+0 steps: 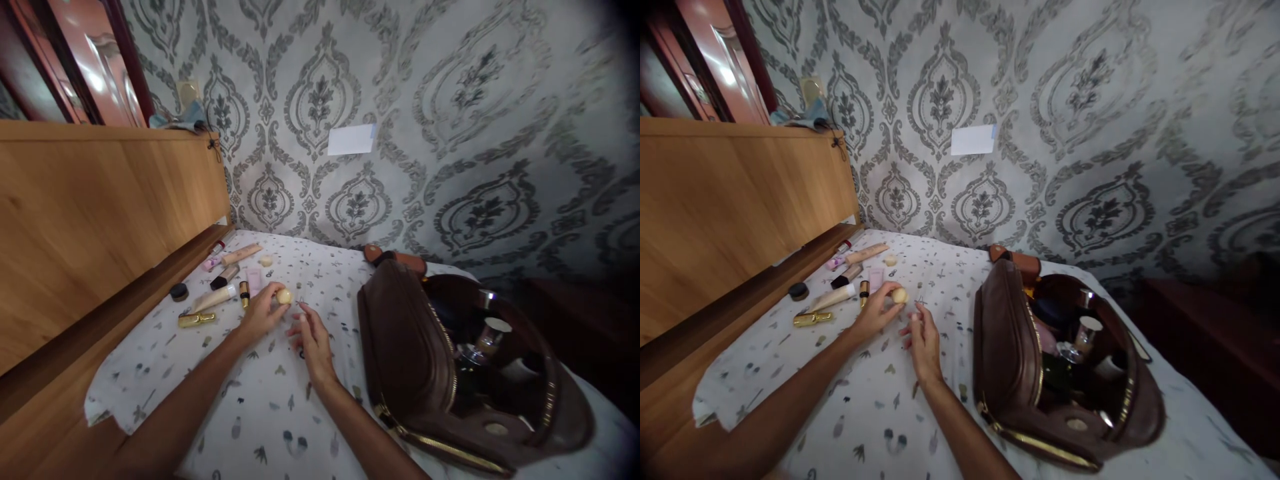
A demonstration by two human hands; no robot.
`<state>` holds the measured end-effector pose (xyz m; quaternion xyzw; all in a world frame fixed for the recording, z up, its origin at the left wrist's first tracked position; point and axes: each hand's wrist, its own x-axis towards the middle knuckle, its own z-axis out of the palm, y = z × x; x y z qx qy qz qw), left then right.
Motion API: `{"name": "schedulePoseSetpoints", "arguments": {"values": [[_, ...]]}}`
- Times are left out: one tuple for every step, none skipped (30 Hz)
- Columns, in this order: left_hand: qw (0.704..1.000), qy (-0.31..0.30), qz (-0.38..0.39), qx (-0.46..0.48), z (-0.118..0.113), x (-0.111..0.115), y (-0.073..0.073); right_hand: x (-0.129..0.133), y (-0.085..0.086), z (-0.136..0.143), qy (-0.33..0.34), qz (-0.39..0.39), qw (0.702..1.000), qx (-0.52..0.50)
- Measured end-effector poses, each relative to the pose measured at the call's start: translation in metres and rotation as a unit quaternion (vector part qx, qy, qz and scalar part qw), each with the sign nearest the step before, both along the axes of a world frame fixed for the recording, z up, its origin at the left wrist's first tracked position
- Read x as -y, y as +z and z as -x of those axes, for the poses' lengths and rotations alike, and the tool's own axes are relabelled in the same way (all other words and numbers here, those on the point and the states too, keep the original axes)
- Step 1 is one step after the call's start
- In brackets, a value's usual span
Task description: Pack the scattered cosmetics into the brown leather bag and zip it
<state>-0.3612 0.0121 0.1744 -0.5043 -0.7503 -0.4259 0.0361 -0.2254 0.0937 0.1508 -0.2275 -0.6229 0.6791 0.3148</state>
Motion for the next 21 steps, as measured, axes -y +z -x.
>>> {"name": "schedulePoseSetpoints", "arguments": {"values": [[1.000, -0.012, 0.000, 0.014, -0.002, -0.001, 0.000, 0.000, -0.001, 0.000, -0.001, 0.004, 1.000, -0.001], [0.999, -0.024, 0.000, 0.026, -0.004, -0.001, -0.001, -0.001, -0.002, 0.001, -0.003, 0.007, 1.000, -0.002], [0.999, -0.036, 0.001, 0.035, -0.005, -0.002, -0.002, -0.001, -0.003, 0.001, -0.004, 0.009, 1.000, -0.004], [0.998, -0.046, 0.002, 0.041, -0.007, -0.003, -0.002, -0.001, -0.004, 0.001, -0.004, 0.008, 1.000, -0.006], [0.998, -0.054, 0.003, 0.045, -0.009, -0.003, -0.003, -0.002, -0.005, 0.001, -0.004, 0.007, 1.000, -0.009], [0.997, -0.059, 0.005, 0.047, -0.010, -0.004, -0.003, -0.002, -0.005, 0.002, 0.000, 0.004, 1.000, -0.009], [0.997, -0.062, 0.007, 0.046, -0.011, -0.004, -0.004, -0.003, -0.006, 0.002, 0.005, 0.001, 1.000, -0.009], [0.997, -0.062, 0.009, 0.043, -0.012, -0.005, -0.004, -0.003, -0.006, 0.002, 0.009, -0.001, 1.000, -0.010], [0.997, -0.060, 0.012, 0.038, -0.012, -0.005, -0.005, -0.003, -0.007, 0.002, 0.011, 0.000, 1.000, -0.012], [0.998, -0.056, 0.016, 0.030, -0.012, -0.005, -0.005, -0.004, -0.007, 0.002, 0.013, 0.002, 1.000, -0.014], [0.998, -0.050, 0.020, 0.021, -0.012, -0.005, -0.005, -0.004, -0.008, 0.003, 0.015, 0.003, 1.000, -0.016], [0.999, -0.043, 0.024, 0.008, -0.011, -0.005, -0.004, -0.003, -0.008, 0.003, 0.017, 0.004, 1.000, -0.019], [0.999, -0.031, 0.029, -0.007, -0.010, -0.004, -0.003, -0.003, -0.009, 0.003, 0.018, 0.005, 1.000, -0.021], [0.999, -0.017, 0.034, -0.024, -0.008, -0.004, -0.003, -0.003, -0.009, 0.004, 0.017, 0.005, 1.000, -0.022], [0.998, -0.001, 0.040, -0.043, -0.007, -0.003, -0.002, -0.003, -0.009, 0.004, 0.017, 0.005, 1.000, -0.021], [0.997, 0.016, 0.049, -0.062, -0.005, -0.001, -0.001, -0.002, -0.009, 0.004, 0.015, 0.005, 1.000, -0.020], [0.994, 0.033, 0.059, -0.080, -0.003, 0.000, -0.001, -0.002, -0.009, 0.004, 0.014, 0.005, 1.000, -0.019], [0.992, 0.049, 0.071, -0.097, -0.002, 0.001, 0.000, -0.002, -0.009, 0.004, 0.013, 0.005, 1.000, -0.016], [0.988, 0.062, 0.082, -0.112, 0.000, 0.002, -0.001, -0.002, -0.009, 0.004, 0.013, 0.005, 1.000, -0.014], [0.985, 0.072, 0.094, -0.126, 0.000, 0.003, -0.001, -0.002, -0.008, 0.004, 0.014, 0.003, 1.000, -0.012], [0.982, 0.081, 0.103, -0.138, 0.001, 0.003, -0.001, -0.002, -0.008, 0.004, 0.015, 0.001, 1.000, -0.011]]}}
